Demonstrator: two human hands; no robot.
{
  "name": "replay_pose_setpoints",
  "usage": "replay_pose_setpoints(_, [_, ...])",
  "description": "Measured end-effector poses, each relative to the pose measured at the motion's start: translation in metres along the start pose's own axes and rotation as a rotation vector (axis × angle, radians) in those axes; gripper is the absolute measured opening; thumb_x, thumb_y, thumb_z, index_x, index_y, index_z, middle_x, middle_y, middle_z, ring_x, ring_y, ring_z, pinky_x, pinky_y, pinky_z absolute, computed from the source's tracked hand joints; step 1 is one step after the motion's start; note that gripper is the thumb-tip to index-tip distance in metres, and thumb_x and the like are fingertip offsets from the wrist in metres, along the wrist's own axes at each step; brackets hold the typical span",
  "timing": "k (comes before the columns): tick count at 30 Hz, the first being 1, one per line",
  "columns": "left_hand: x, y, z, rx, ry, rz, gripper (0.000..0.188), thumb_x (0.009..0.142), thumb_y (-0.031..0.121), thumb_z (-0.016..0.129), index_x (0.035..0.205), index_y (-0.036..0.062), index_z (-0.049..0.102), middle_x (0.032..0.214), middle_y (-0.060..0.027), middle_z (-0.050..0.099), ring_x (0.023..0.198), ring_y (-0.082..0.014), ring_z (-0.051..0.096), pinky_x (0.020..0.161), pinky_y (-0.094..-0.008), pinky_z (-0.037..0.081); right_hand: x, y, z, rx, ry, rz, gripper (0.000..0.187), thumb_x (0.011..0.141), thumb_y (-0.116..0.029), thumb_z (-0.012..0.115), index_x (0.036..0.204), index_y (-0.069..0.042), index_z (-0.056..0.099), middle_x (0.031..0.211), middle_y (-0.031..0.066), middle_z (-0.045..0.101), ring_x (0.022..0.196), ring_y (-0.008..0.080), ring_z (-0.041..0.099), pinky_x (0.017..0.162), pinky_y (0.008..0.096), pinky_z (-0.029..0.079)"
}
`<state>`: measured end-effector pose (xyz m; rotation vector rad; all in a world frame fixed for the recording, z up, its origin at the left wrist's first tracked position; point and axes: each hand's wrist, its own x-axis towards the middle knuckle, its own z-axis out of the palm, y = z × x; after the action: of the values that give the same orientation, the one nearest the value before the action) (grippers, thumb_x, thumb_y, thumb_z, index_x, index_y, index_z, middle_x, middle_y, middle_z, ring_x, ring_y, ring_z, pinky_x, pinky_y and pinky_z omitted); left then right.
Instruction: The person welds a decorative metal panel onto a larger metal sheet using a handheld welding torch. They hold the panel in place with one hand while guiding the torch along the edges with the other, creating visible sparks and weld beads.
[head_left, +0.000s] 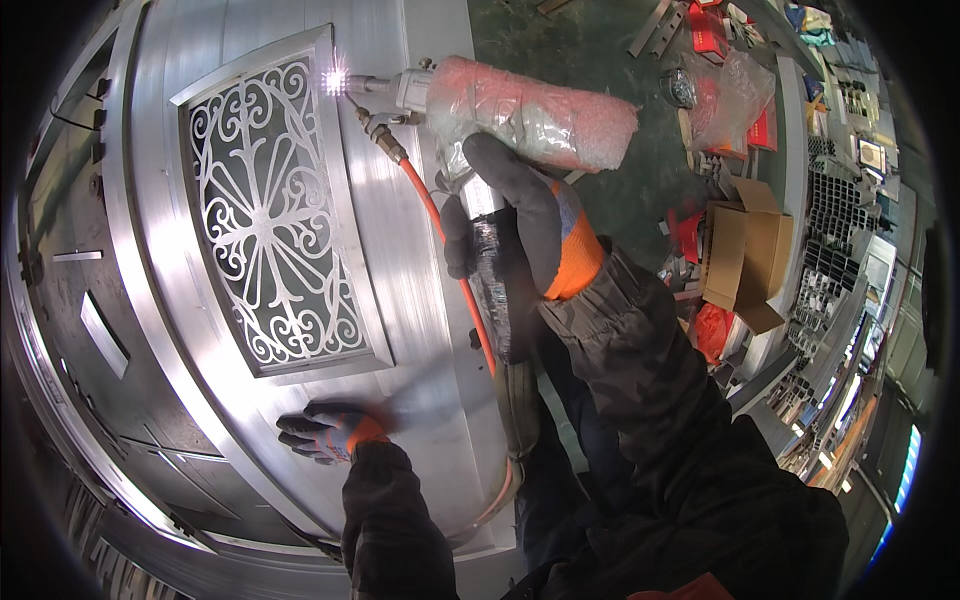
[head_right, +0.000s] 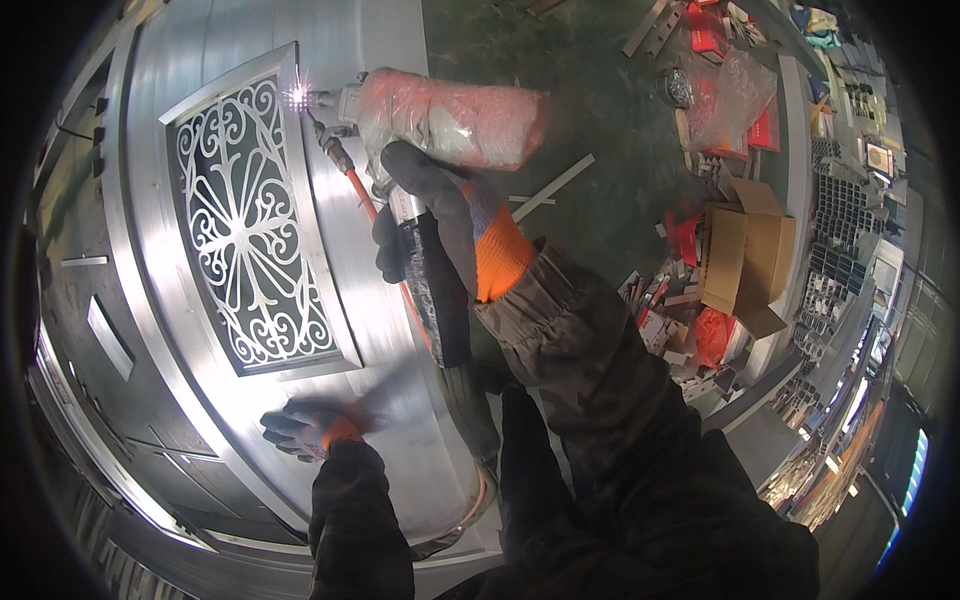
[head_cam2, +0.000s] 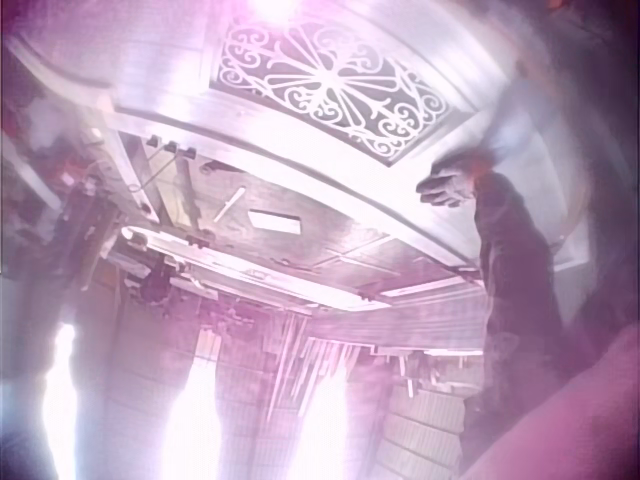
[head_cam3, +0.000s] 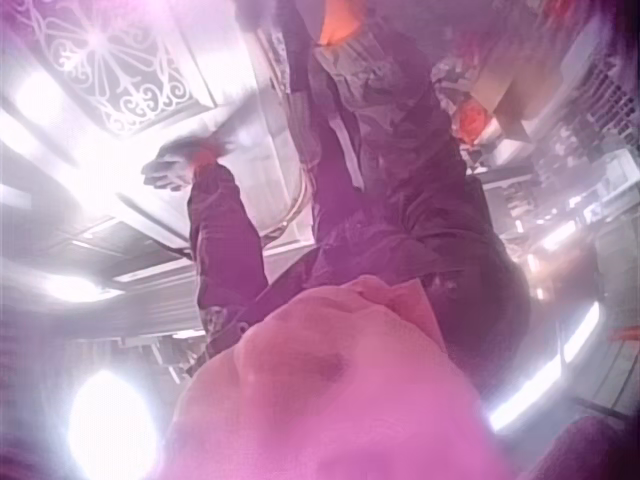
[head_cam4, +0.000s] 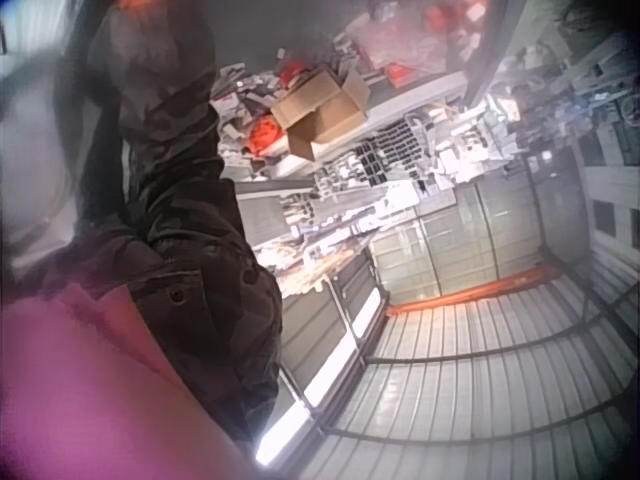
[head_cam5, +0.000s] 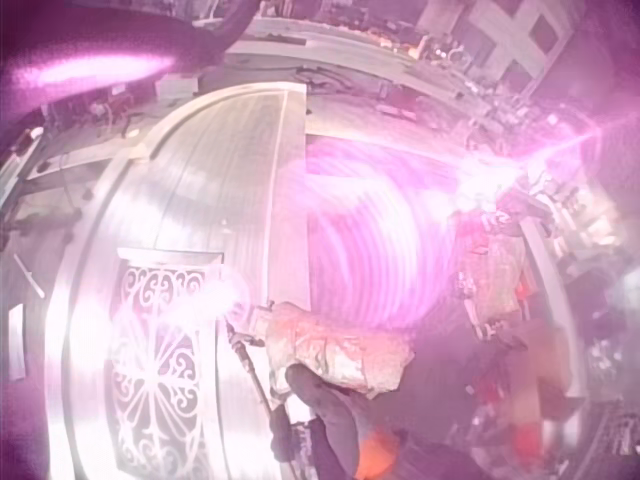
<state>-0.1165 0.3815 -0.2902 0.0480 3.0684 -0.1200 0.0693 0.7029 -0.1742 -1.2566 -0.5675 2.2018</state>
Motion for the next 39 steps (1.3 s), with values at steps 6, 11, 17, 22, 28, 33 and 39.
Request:
replay_pose_setpoints(6, [0.002, -0.001, 0.001, 0.007, -0.013, -0.015, 0.072, 0.106, 0.06, 0.021, 0.164, 0.0178, 0.023, 0.17, -0.0113, 0.019, 0.154, -0.0355, 0.022, 0.12, -0.055, 0.021, -0.006, 0.001, 0.002, 0.015, 0.009, -0.019, 0.038, 0.097, -0.044, 0.063, 0.105, -0.007, 0.06, 0.073, 0.0144, 0.067, 0.057, 0.0277, 0.066, 0.051, 0.038, 0.055])
replay_pose_setpoints(11, [0.001, 0.001, 0.001, 0.017, 0.005, -0.005, 0.072, 0.106, 0.059, 0.022, 0.164, 0.0167, 0.024, 0.17, -0.0114, 0.019, 0.153, -0.0348, 0.023, 0.119, -0.0546, 0.023, -0.01, -0.001, 0.0, -0.013, -0.017, -0.042, 0.038, 0.097, -0.043, 0.063, 0.106, -0.006, 0.059, 0.072, 0.0145, 0.066, 0.055, 0.0264, 0.065, 0.051, 0.0367, 0.053])
replay_pose_setpoints(17, [0.003, 0.0, -0.002, -0.004, 0.023, -0.02, 0.073, 0.104, 0.061, 0.027, 0.163, 0.0183, 0.024, 0.168, -0.013, 0.021, 0.152, -0.0358, 0.028, 0.118, -0.057, 0.027, -0.027, -0.008, 0.004, -0.062, 0.084, -0.052, 0.037, 0.101, -0.04, 0.057, 0.109, -0.004, 0.061, 0.075, 0.013, 0.067, 0.056, 0.0259, 0.064, 0.053, 0.0396, 0.055])
replay_pose_setpoints(22, [0.0, 0.004, -0.005, -0.024, 0.007, -0.019, 0.074, 0.103, 0.062, 0.027, 0.163, 0.0184, 0.022, 0.168, -0.0135, 0.021, 0.151, -0.0364, 0.029, 0.119, -0.0565, 0.027, -0.007, -0.02, 0.004, 0.032, 0.06, 0.01, 0.041, 0.102, -0.044, 0.055, 0.102, -0.004, 0.062, 0.075, 0.0122, 0.066, 0.059, 0.0261, 0.064, 0.058, 0.0403, 0.055])
replay_pose_setpoints(28, [0.001, 0.003, -0.005, -0.007, -0.017, -0.027, 0.072, 0.104, 0.06, 0.026, 0.164, 0.0191, 0.021, 0.169, -0.0122, 0.019, 0.152, -0.0366, 0.027, 0.12, -0.056, 0.026, 0.017, -0.023, 0.008, 0.072, 0.033, -0.04, 0.04, 0.097, -0.043, 0.065, 0.104, -0.004, 0.058, 0.075, 0.0122, 0.065, 0.058, 0.0249, 0.064, 0.056, 0.039, 0.054])
replay_pose_setpoints(33, [0.0, 0.003, -0.005, -0.011, -0.032, -0.027, 0.073, 0.104, 0.061, 0.024, 0.164, 0.0194, 0.021, 0.17, -0.0114, 0.016, 0.153, -0.0377, 0.025, 0.12, -0.0555, 0.027, 0.02, -0.023, 0.01, 0.109, 0.039, -0.023, 0.041, 0.095, -0.041, 0.069, 0.107, -0.004, 0.057, 0.074, 0.0116, 0.064, 0.056, 0.0241, 0.063, 0.054, 0.0387, 0.055])
replay_pose_setpoints(39, [0.0, 0.001, -0.005, -0.006, -0.039, -0.007, 0.074, 0.104, 0.062, 0.022, 0.164, 0.0187, 0.02, 0.17, -0.0125, 0.015, 0.154, -0.0375, 0.022, 0.12, -0.0555, 0.027, 0.02, -0.021, 0.013, 0.037, 0.046, -0.013, 0.043, 0.098, -0.045, 0.061, 0.087, -0.004, 0.066, 0.073, 0.013, 0.067, 0.058, 0.0276, 0.065, 0.057, 0.0416, 0.056])
